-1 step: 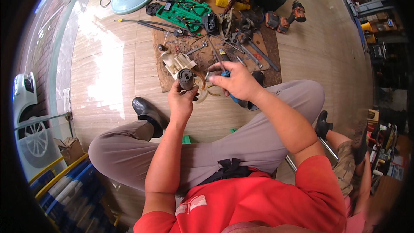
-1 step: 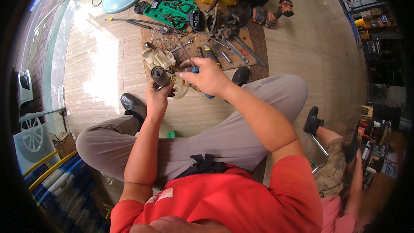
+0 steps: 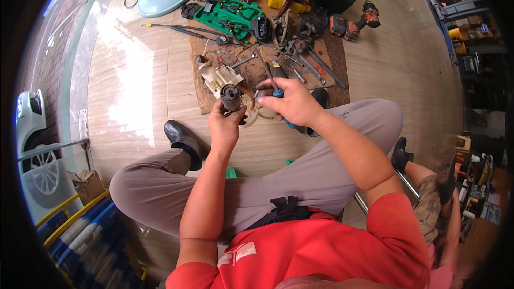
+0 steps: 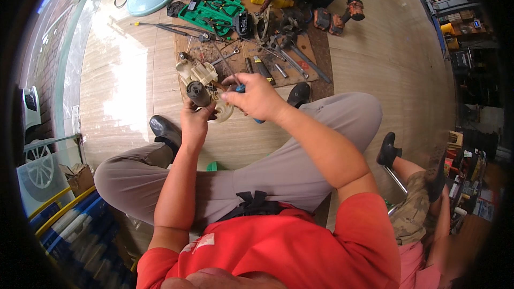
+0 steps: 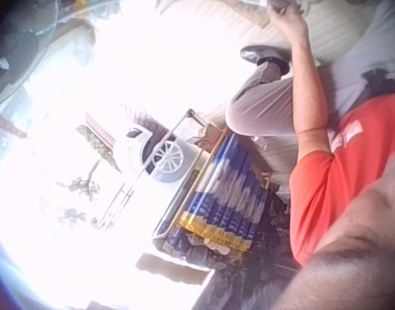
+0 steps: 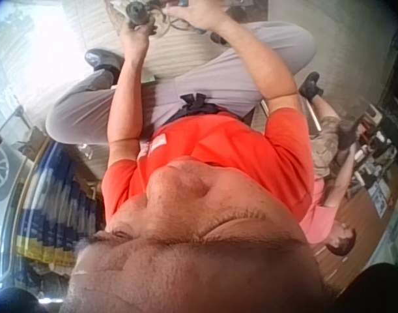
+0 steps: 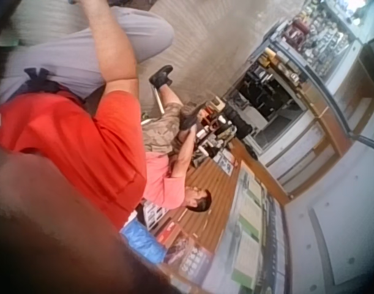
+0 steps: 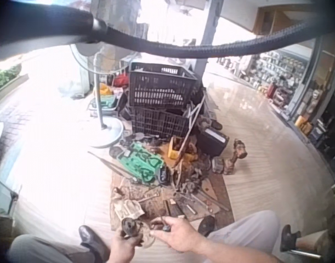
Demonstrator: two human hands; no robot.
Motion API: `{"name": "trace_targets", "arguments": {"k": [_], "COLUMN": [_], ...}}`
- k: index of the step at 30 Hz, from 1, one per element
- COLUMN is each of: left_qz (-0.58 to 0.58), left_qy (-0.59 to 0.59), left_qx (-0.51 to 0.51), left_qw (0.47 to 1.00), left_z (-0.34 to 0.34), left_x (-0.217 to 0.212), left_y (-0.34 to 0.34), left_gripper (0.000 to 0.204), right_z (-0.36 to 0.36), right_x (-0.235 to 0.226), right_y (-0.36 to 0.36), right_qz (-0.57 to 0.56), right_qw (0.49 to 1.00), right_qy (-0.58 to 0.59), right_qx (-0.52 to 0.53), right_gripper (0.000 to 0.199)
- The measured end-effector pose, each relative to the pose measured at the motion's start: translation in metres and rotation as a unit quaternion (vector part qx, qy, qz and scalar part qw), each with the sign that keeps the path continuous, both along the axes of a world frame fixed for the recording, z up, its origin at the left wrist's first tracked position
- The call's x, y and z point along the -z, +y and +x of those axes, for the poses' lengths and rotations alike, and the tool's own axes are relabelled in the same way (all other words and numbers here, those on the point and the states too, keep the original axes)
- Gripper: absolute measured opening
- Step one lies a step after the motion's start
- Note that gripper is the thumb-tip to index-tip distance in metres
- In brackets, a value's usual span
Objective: The person disassembles a fuel pump assembly using a screwdriver and pliers, prying off plastic components and disconnecting a cylindrical pump unit from its housing.
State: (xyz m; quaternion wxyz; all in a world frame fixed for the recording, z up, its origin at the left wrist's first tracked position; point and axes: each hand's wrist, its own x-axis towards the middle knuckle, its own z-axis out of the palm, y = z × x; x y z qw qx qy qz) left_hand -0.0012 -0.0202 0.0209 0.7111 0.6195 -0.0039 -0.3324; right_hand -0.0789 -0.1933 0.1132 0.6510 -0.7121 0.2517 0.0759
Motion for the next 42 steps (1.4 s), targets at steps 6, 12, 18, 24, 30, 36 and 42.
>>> {"name": "trace_targets", "arguments": {"k": [6, 12, 18, 24, 30, 36, 42], "left_qz": [-0.03, -0.108, -0.205, -0.205, -0.192, -0.341, -0.397], "left_qy": [0.047, 0.123, 0.237, 0.337, 0.247, 0.246, 0.188], "left_qx": [0.036, 0.046, 0.031, -0.031, 0.015, 0.046, 0.097], "left_qw": [0.998, 0.986, 0.949, 0.918, 0.95, 0.906, 0.893], "left_z": [0.001, 0.002, 0.007, 0.015, 0.009, 0.014, 0.013], "left_x": [-0.016, -0.024, -0.018, -0.006, -0.011, -0.001, -0.025], "left_y": [0.002, 0.005, 0.008, 0.016, 0.014, 0.023, 0.021], "left_gripper": [0.029, 0.024, 0.029, 0.027, 0.028, 0.026, 0.043], "right_z": [0.002, 0.007, 0.008, 0.007, 0.006, 0.004, 0.004], "right_x": [0.024, 0.025, 0.028, 0.025, 0.02, 0.019, 0.006], "right_y": [0.009, 0.01, 0.007, 0.005, 0.017, 0.025, 0.001], "right_qz": [-0.138, -0.056, -0.074, -0.145, -0.285, -0.417, -0.451], "right_qw": [0.985, 0.994, 0.989, 0.976, 0.937, 0.889, 0.877], "right_qy": [-0.086, -0.039, -0.059, -0.062, -0.025, -0.028, -0.14], "right_qx": [-0.052, -0.08, -0.118, -0.148, -0.2, -0.189, -0.083], "right_gripper": [0.038, 0.036, 0.035, 0.039, 0.033, 0.024, 0.018]}}
